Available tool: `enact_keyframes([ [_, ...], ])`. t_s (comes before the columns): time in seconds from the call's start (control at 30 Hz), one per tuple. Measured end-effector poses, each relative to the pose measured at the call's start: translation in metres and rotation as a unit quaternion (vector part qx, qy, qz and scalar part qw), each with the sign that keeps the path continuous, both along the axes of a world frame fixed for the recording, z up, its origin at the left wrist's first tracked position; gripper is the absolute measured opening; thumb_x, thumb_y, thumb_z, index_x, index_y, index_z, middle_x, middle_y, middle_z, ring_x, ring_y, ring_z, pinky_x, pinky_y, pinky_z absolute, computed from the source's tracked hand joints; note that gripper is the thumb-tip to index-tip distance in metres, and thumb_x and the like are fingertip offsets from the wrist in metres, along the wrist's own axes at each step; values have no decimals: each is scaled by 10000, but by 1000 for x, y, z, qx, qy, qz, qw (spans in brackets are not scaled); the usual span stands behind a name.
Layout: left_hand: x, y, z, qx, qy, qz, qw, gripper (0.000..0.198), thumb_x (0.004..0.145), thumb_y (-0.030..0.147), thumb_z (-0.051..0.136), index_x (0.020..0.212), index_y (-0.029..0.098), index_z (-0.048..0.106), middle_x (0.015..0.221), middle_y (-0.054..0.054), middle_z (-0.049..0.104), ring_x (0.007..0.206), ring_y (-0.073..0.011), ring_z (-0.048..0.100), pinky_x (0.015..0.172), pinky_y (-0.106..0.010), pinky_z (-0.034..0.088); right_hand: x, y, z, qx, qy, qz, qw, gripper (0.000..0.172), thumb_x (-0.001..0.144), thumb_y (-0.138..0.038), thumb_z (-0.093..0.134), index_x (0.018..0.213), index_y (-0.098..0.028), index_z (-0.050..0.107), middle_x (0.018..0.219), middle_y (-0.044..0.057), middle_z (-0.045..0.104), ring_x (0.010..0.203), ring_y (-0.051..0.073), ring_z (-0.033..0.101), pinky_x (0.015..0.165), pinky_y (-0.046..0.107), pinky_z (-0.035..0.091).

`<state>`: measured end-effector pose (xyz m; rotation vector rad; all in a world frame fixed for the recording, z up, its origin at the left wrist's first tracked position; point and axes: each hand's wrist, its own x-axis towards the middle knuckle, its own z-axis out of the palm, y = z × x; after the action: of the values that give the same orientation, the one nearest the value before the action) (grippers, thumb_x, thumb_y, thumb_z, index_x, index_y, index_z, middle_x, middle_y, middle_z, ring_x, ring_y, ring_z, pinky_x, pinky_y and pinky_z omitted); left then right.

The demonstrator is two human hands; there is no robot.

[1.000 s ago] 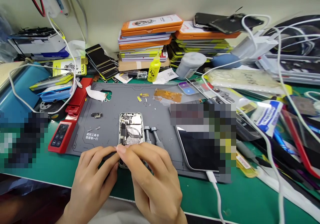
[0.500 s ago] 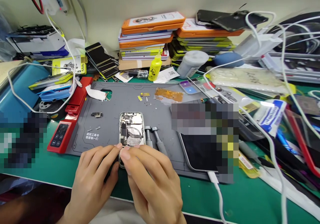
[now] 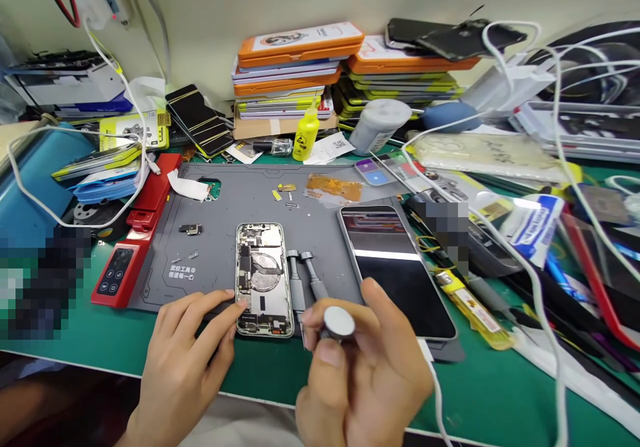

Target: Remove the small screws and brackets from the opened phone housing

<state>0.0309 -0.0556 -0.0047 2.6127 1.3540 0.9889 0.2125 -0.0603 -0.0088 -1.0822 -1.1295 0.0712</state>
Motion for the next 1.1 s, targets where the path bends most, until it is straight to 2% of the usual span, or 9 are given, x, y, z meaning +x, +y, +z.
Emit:
enact_keyframes([
  [0.07,0,1,-1,4,-5,-1,1000,261,1119,67,606,1302,158,770,1262,-87,823,1121,-266,664,994,-397,485,1,-4,-1,-49,-123,1,991,538,1043,-95,705,1569,-194,649,803,-8,717,586,136,638,517,256,531],
  [0.17,-1,1,-1,5,-11,-6,1000,261,1126,68,590,1305,141,766,1255,-89,826,1121,-259,665,993,-390,488,1,-7,0,-123,-320,-4,939,219,1071,-127,731,1281,-187,738,772,-5,724,636,151,616,642,306,512],
  [0.23,-1,0,-1,4,-14,-9,1000,257,1128,73,589,1304,135,767,1259,-91,826,1117,-258,665,989,-390,490,0,-7,1,-138,-386,0,912,113,1081,-116,709,1175,-171,736,781,9,719,668,168,582,685,338,481],
  [0.3,-1,-1,-1,1,-16,-10,1000,247,1126,79,596,1289,133,773,1266,-93,825,1120,-259,665,986,-392,492,-2,-6,0,-141,-408,8,902,124,1083,-82,670,1163,-152,734,756,7,684,684,186,548,697,355,460],
  [0.63,0,-2,-3,8,-25,-2,1000,246,1125,88,596,1273,133,787,1258,-85,838,1120,-255,684,973,-391,513,-3,-4,0,-151,-455,4,878,267,1040,38,561,1151,-131,736,752,11,668,730,210,509,714,361,431],
  [0.87,0,-1,-4,8,-25,-1,1000,253,1126,97,591,1280,143,786,1257,-75,844,1118,-251,701,981,-396,530,-4,-1,-2,-131,-484,10,865,256,1033,40,571,1165,-117,724,761,14,703,731,212,538,723,359,453],
  [1.0,0,-1,-3,17,-31,2,999,248,1122,92,600,1273,143,790,1243,-73,848,1103,-251,707,962,-397,530,3,-6,5,-166,-399,30,901,204,1084,-52,589,1117,-195,732,805,-9,709,708,164,607,725,304,489],
  [1.07,0,-1,-3,20,-30,0,999,252,1117,77,605,1272,142,791,1239,-77,850,1098,-257,708,951,-403,528,13,-9,11,-215,-293,-13,931,133,1110,-216,674,1216,-236,752,821,-23,693,677,148,618,683,280,499],
  [1.1,-1,-1,-4,21,-28,-2,999,254,1114,69,608,1275,141,791,1242,-80,850,1100,-260,708,951,-407,526,20,-9,14,-242,-240,-51,939,225,1105,-314,713,1319,-255,748,845,-19,694,681,154,626,672,282,507],
])
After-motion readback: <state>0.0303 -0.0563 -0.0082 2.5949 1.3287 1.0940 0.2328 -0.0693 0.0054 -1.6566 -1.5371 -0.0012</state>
